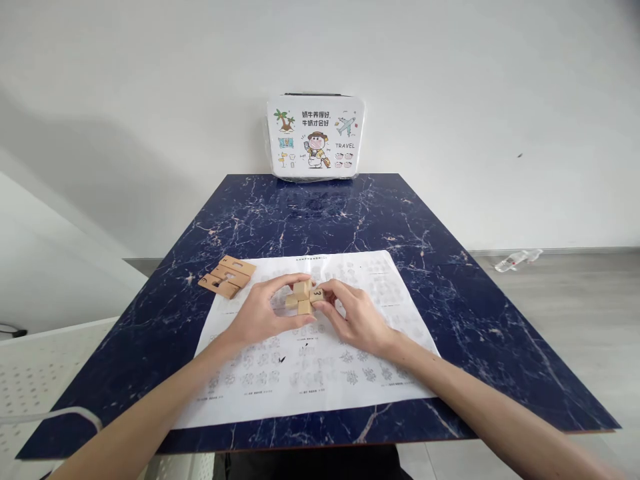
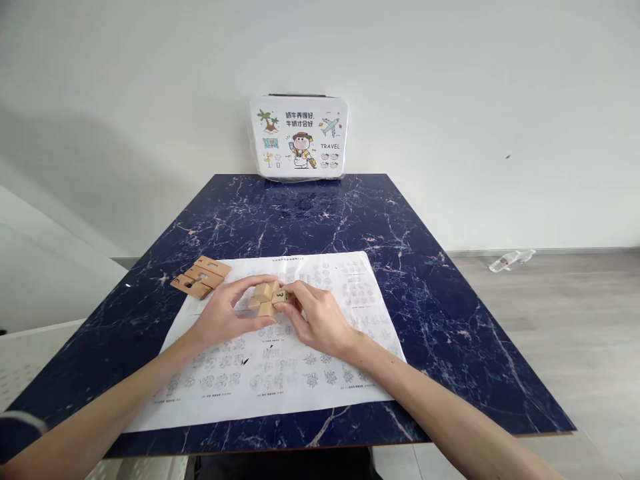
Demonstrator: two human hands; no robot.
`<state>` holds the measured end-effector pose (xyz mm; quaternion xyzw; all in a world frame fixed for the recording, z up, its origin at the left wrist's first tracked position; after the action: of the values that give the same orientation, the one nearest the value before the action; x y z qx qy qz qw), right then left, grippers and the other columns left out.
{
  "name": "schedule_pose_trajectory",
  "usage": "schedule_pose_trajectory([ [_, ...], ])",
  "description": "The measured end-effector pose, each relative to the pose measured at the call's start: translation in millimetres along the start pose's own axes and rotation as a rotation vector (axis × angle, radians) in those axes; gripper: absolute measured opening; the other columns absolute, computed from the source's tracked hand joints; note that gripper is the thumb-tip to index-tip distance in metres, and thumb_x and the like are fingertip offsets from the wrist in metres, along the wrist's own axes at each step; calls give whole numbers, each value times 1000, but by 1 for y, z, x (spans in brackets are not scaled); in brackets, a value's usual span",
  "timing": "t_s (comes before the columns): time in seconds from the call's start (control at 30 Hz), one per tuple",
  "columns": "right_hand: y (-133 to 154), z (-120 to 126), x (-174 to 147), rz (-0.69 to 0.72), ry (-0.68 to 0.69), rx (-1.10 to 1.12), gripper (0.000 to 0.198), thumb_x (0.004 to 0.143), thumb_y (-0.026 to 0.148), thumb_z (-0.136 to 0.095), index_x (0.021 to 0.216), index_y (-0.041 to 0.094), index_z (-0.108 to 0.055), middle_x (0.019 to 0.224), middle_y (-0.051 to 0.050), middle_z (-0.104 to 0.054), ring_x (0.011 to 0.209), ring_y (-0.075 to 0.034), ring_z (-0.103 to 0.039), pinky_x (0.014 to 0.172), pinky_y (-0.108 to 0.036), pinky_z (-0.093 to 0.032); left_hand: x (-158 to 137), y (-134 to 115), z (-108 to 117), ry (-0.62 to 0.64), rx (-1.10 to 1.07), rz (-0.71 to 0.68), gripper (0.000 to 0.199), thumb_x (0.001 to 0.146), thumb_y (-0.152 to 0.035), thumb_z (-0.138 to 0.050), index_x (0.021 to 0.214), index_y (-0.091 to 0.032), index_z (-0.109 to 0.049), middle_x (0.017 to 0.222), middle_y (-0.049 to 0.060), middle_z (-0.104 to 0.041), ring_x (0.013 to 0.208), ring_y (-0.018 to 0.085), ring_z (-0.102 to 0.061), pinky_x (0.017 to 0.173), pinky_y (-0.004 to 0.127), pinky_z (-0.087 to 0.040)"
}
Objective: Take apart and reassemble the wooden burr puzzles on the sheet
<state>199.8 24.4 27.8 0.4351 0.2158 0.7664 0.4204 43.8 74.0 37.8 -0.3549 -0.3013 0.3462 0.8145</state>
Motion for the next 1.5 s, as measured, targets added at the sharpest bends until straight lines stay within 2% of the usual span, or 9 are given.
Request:
schedule_pose_trajectory([
  [0.2, 11, 1, 1, 147, 28, -40, 18, 110, 28, -49, 123, 22, -60, 97, -7, -68, 83, -21, -62, 75, -36, -52, 2, 5, -5, 103, -122, 63, 52, 82, -50, -81, 125, -22, -72, 120, 8, -78, 111, 30, -73, 102, 45, -58],
  [0.37, 18, 3, -1, 257, 85, -50, 25, 111, 26, -47, 132, 24, -60, 108, -11, -70, 94, -24, -65, 83, -42, -55, 2, 13, -13, 189, -307, 122, 49, 96, -61, -60, 121, -22, -76, 116, 9, -79, 109, 30, -75, 97, 46, -60],
  [0.73, 15, 5, -2, 232, 57, -45, 27, 112, 29, -49, 137, 24, -59, 114, -12, -71, 98, -24, -69, 82, -41, -59, 3, 7, -14, 196, -392, 123, 49, 97, -53, -64, 135, -23, -68, 132, 11, -74, 121, 31, -71, 103, 47, -58],
  [0.9, 7, 6, -4, 144, 29, -62, 23, 110, 34, -54, 130, 25, -60, 105, -8, -73, 82, -20, -68, 74, -37, -57, 0, 6, -16, 227, -409, 149, 55, 96, -57, -67, 138, -23, -63, 134, 13, -71, 120, 32, -71, 99, 47, -59],
  [1.03, 2, 2, -6, 136, 60, -94, 18, 109, 34, -56, 122, 24, -63, 101, -6, -73, 79, -19, -68, 71, -35, -55, -2, 11, -23, 270, -432, 176, 62, 94, -59, -69, 144, -25, -57, 124, 12, -72, 114, 30, -72, 92, 44, -61],
  [1.13, -3, 2, -5, 76, 58, -91, 25, 106, 38, -61, 128, 25, -61, 95, -4, -70, 75, -18, -65, 68, -34, -54, -2, 14, -24, 236, -394, 190, 59, 96, -58, -68, 145, -27, -55, 118, 10, -72, 106, 27, -72, 87, 40, -61],
  [1.23, 1, 0, -5, 98, 73, -74, 36, 104, 43, -65, 135, 25, -61, 97, -5, -67, 75, -18, -63, 66, -33, -54, -4, 11, -28, 245, -319, 178, 53, 97, -56, -67, 140, -26, -58, 114, 8, -71, 98, 24, -72, 82, 37, -60],
  [1.37, 4, -1, -5, 129, 61, -113, 26, 106, 43, -60, 125, 27, -69, 99, -6, -66, 74, -17, -61, 63, -32, -51, -6, 11, -30, 256, -208, 168, 57, 100, -56, -63, 148, -28, -52, 103, 5, -70, 87, 22, -69, 74, 35, -57],
  [1.5, -4, 8, -2, 50, -39, -147, 25, 107, 40, -57, 122, 24, -70, 88, -4, -63, 66, -17, -54, 62, -33, -47, -6, 12, -27, 211, -177, 171, 51, 106, -53, -52, 150, -28, -49, 114, 7, -70, 99, 23, -69, 83, 37, -57],
])
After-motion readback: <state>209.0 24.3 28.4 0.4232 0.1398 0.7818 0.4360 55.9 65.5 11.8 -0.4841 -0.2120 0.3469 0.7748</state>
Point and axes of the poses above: each hand's wrist, its own x-axis towards the middle knuckle, its own z-axis out of the back of the hand, y = z × x, the point moved 8 cm from there along x, towards the middle knuckle
